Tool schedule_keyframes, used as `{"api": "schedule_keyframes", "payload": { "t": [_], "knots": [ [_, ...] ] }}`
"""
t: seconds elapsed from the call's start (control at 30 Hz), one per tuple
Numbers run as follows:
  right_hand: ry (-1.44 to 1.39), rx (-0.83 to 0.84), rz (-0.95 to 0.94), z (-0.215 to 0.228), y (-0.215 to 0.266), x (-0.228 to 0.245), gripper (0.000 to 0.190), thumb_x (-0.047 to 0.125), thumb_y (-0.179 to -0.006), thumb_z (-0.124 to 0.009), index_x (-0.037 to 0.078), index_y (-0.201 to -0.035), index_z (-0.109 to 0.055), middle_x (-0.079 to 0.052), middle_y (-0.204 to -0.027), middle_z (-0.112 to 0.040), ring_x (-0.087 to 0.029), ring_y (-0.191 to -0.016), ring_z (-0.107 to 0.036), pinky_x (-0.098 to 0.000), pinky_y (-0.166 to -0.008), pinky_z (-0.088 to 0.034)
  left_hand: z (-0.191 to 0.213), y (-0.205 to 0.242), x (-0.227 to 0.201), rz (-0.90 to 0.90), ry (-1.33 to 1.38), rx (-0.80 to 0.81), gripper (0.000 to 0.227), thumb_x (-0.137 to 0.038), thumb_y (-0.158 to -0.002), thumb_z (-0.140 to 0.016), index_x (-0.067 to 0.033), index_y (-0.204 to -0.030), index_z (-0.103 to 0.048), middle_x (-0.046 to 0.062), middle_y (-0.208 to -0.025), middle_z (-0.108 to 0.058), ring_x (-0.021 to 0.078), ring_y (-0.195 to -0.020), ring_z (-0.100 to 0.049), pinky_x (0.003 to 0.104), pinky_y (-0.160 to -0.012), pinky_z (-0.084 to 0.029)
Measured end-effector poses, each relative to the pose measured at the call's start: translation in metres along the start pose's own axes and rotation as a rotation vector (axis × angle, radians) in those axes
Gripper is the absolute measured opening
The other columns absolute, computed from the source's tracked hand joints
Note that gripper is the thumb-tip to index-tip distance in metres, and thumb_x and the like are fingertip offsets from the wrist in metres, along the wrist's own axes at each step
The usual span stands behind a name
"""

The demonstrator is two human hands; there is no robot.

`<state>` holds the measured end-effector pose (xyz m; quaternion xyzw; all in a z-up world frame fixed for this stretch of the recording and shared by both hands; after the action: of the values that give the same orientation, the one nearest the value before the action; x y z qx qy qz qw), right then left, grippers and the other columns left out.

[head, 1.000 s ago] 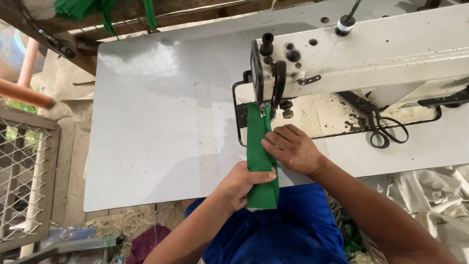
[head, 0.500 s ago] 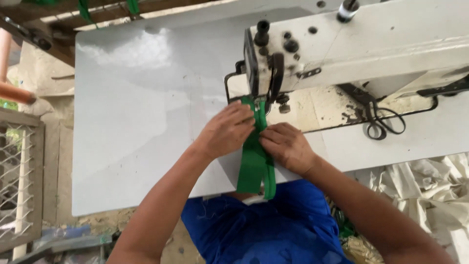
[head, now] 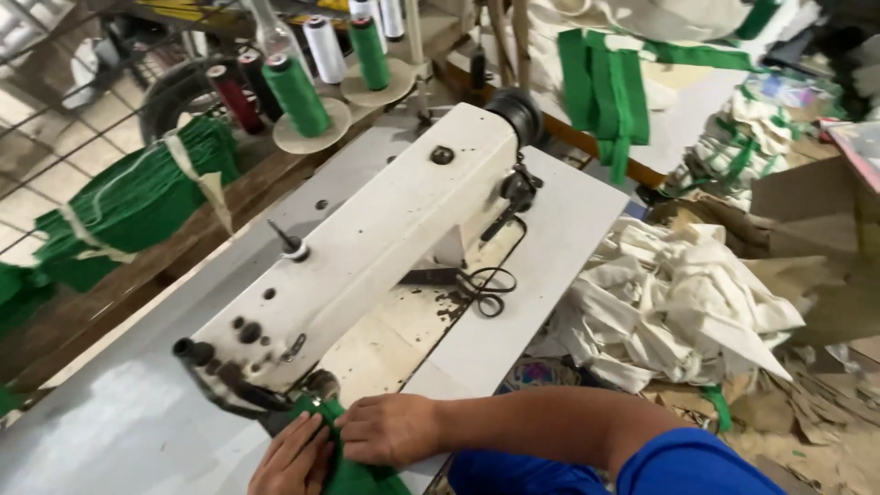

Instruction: Sewing green zippers onto green fabric strips using an industrial sewing machine

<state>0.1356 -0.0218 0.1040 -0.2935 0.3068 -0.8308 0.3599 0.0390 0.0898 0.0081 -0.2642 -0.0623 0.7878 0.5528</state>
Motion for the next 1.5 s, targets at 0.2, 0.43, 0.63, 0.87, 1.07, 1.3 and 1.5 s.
{"api": "schedule_keyframes", "payload": {
  "t": [0.2,0.43,0.63,0.87,1.07,1.3,1.5],
  "knots": [
    [-0.059,0.006,-0.035,-0.02,0.015,-0.013,0.034,0.005,-0.111,-0.029,-0.003,-0.089,-0.053,-0.023,-0.09,-0.057,-0.045,-0.094,-0.061,-0.0541,-0.093,-0.055,-0.014,0.009,0.012,-0.064,-0.094,0.001,0.031,-0.026,-0.085,-0.075,-0.013,-0.113,-0.077,0.0,-0.134,-0.069,0.0221,-0.13,-0.063,0.036,-0.11,-0.053],
    [-0.098,0.026,0.076,-0.034,0.027,-0.008,0.034,0.007,-0.106,-0.029,-0.005,-0.087,-0.053,-0.022,-0.087,-0.055,-0.044,-0.085,-0.055,-0.0543,-0.087,-0.054,-0.015,0.02,0.025,0.197,0.0,0.038,0.041,-0.024,-0.083,-0.077,-0.0145,-0.123,-0.076,-0.001,-0.142,-0.066,0.0206,-0.142,-0.053,0.043,-0.122,-0.039],
    [-0.073,0.051,0.037,-0.061,0.042,-0.022,0.007,-0.002,-0.083,-0.061,-0.003,-0.084,-0.054,-0.021,-0.089,-0.054,-0.042,-0.081,-0.056,-0.0533,-0.072,-0.05,-0.009,0.018,0.007,0.137,-0.009,0.108,0.035,-0.022,-0.093,-0.067,-0.0148,-0.126,-0.074,0.003,-0.147,-0.062,0.0276,-0.143,-0.051,0.046,-0.12,-0.037],
    [0.004,0.157,-0.093,-0.079,0.055,-0.045,0.019,0.014,-0.075,-0.064,0.004,-0.09,-0.059,-0.019,-0.103,-0.062,-0.043,-0.099,-0.063,-0.0549,-0.075,-0.051,-0.027,0.022,0.028,-0.049,-0.001,-0.09,0.032,-0.022,-0.088,-0.076,-0.0156,-0.119,-0.078,0.003,-0.135,-0.071,0.0247,-0.13,-0.063,0.037,-0.111,-0.048],
    [0.09,0.168,-0.081,-0.081,0.055,-0.045,0.012,0.012,-0.077,-0.066,0.007,-0.085,-0.058,-0.016,-0.093,-0.058,-0.039,-0.079,-0.063,-0.0505,-0.066,-0.051,0.006,0.005,-0.021,0.216,0.06,0.112,0.029,-0.022,-0.097,-0.064,-0.0155,-0.124,-0.074,0.003,-0.146,-0.063,0.0287,-0.139,-0.052,0.043,-0.114,-0.04],
    [-0.014,0.086,-0.096,-0.078,0.066,-0.038,0.012,0.01,-0.078,-0.055,0.011,-0.09,-0.053,-0.01,-0.09,-0.052,-0.04,-0.085,-0.061,-0.0513,-0.071,-0.055,-0.008,0.03,0.004,0.002,0.367,-0.142,0.015,-0.011,-0.088,-0.069,-0.0096,-0.099,-0.081,0.011,-0.11,-0.078,0.0365,-0.119,-0.066,0.05,-0.11,-0.046],
    [0.044,-0.005,-0.092,-0.084,0.057,-0.05,0.005,0.01,-0.084,-0.053,0.014,-0.086,-0.052,-0.003,-0.089,-0.052,-0.033,-0.091,-0.064,-0.0417,-0.079,-0.055,-0.013,0.029,0.027,0.131,-0.013,-0.002,0.033,-0.036,-0.084,-0.077,-0.0298,-0.116,-0.077,-0.006,-0.139,-0.069,0.0209,-0.14,-0.056,0.043,-0.12,-0.041]
  ]
}}
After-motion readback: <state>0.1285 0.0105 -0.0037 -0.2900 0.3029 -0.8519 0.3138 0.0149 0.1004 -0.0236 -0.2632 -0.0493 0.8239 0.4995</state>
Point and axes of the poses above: each hand's wrist, its own y-axis away from the middle knuckle, its own z-axis out of the back of the hand, x = y × z, the point moved 10 cm from there along -y, towards the middle knuckle
